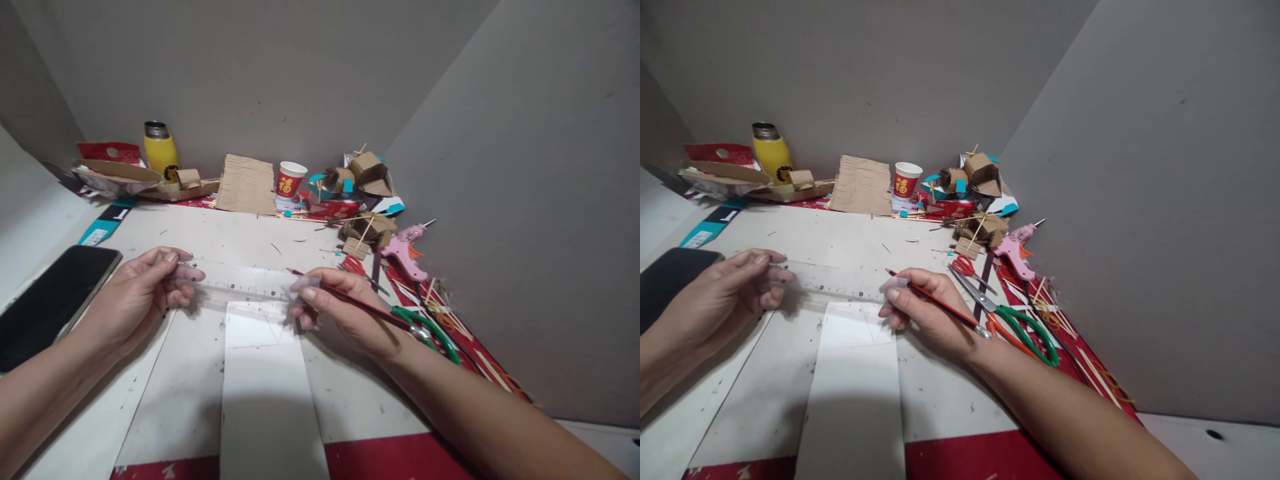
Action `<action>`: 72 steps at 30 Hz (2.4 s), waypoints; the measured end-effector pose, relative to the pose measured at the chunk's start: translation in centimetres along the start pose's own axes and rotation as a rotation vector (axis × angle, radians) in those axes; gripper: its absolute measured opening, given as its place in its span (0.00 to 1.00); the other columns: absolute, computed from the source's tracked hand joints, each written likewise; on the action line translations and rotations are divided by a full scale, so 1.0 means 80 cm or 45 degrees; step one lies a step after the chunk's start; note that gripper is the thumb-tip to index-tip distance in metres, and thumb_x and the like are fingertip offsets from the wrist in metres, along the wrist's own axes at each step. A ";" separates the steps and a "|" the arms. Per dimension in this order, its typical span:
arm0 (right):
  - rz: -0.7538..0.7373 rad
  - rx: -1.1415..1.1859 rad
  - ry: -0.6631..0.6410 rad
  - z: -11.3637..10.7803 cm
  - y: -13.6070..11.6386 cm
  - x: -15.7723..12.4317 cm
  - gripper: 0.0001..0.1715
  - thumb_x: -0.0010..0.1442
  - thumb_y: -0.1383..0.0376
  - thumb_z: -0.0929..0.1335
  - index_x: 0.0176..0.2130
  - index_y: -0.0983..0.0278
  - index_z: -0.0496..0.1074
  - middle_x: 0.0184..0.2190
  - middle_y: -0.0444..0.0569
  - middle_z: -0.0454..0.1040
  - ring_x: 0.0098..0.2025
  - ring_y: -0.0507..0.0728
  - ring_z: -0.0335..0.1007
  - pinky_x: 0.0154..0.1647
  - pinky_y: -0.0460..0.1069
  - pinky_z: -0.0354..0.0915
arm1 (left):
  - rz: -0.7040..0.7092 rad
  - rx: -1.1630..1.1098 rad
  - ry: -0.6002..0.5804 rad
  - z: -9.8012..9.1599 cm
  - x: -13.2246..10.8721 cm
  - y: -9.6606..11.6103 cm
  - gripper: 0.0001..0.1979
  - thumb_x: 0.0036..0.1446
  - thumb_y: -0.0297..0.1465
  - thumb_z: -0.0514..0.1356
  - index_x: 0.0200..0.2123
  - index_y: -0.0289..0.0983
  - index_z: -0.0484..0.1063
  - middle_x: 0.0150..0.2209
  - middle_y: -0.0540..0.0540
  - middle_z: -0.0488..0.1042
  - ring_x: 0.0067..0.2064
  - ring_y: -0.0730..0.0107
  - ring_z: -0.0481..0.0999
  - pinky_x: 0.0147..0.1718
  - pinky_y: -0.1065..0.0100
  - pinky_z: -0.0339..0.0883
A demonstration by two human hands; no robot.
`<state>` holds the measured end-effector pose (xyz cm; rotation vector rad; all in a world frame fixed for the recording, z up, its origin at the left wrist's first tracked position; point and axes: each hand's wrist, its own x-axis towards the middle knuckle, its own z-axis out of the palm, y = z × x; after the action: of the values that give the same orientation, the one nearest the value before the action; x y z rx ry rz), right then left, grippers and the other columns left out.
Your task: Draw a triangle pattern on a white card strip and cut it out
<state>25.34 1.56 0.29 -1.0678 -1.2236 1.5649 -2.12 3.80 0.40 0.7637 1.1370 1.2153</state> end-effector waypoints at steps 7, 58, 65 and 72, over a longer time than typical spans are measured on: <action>-0.207 -0.081 0.143 -0.001 0.001 0.004 0.16 0.59 0.53 0.73 0.37 0.64 0.77 0.24 0.45 0.79 0.21 0.50 0.72 0.22 0.44 0.69 | 0.052 -0.019 0.051 -0.005 0.005 0.004 0.08 0.60 0.25 0.60 0.27 0.33 0.73 0.19 0.48 0.74 0.18 0.75 0.70 0.15 0.78 0.65; 0.331 0.045 -0.245 0.020 0.018 -0.016 0.22 0.57 0.50 0.73 0.30 0.66 0.72 0.19 0.45 0.77 0.17 0.49 0.72 0.15 0.41 0.64 | -0.032 -0.012 -0.278 0.005 -0.010 -0.010 0.07 0.62 0.29 0.62 0.35 0.31 0.78 0.30 0.38 0.82 0.24 0.69 0.80 0.26 0.74 0.77; 0.337 0.207 -0.320 0.016 0.018 -0.012 0.19 0.57 0.54 0.74 0.28 0.67 0.73 0.22 0.49 0.80 0.16 0.49 0.73 0.15 0.41 0.65 | -0.075 -0.046 -0.282 0.004 -0.011 -0.012 0.07 0.63 0.28 0.61 0.35 0.32 0.78 0.30 0.38 0.82 0.25 0.69 0.80 0.26 0.74 0.77; 0.415 0.299 -0.462 0.010 0.017 -0.009 0.18 0.57 0.54 0.75 0.38 0.68 0.78 0.31 0.54 0.83 0.22 0.51 0.77 0.17 0.41 0.66 | -0.055 -0.083 -0.358 0.001 -0.014 -0.012 0.06 0.61 0.31 0.65 0.37 0.33 0.80 0.32 0.39 0.83 0.26 0.70 0.81 0.27 0.75 0.78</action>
<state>24.59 0.49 -0.81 -0.8846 -1.0962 2.1694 -1.69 2.54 -0.18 0.8273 0.8744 1.0658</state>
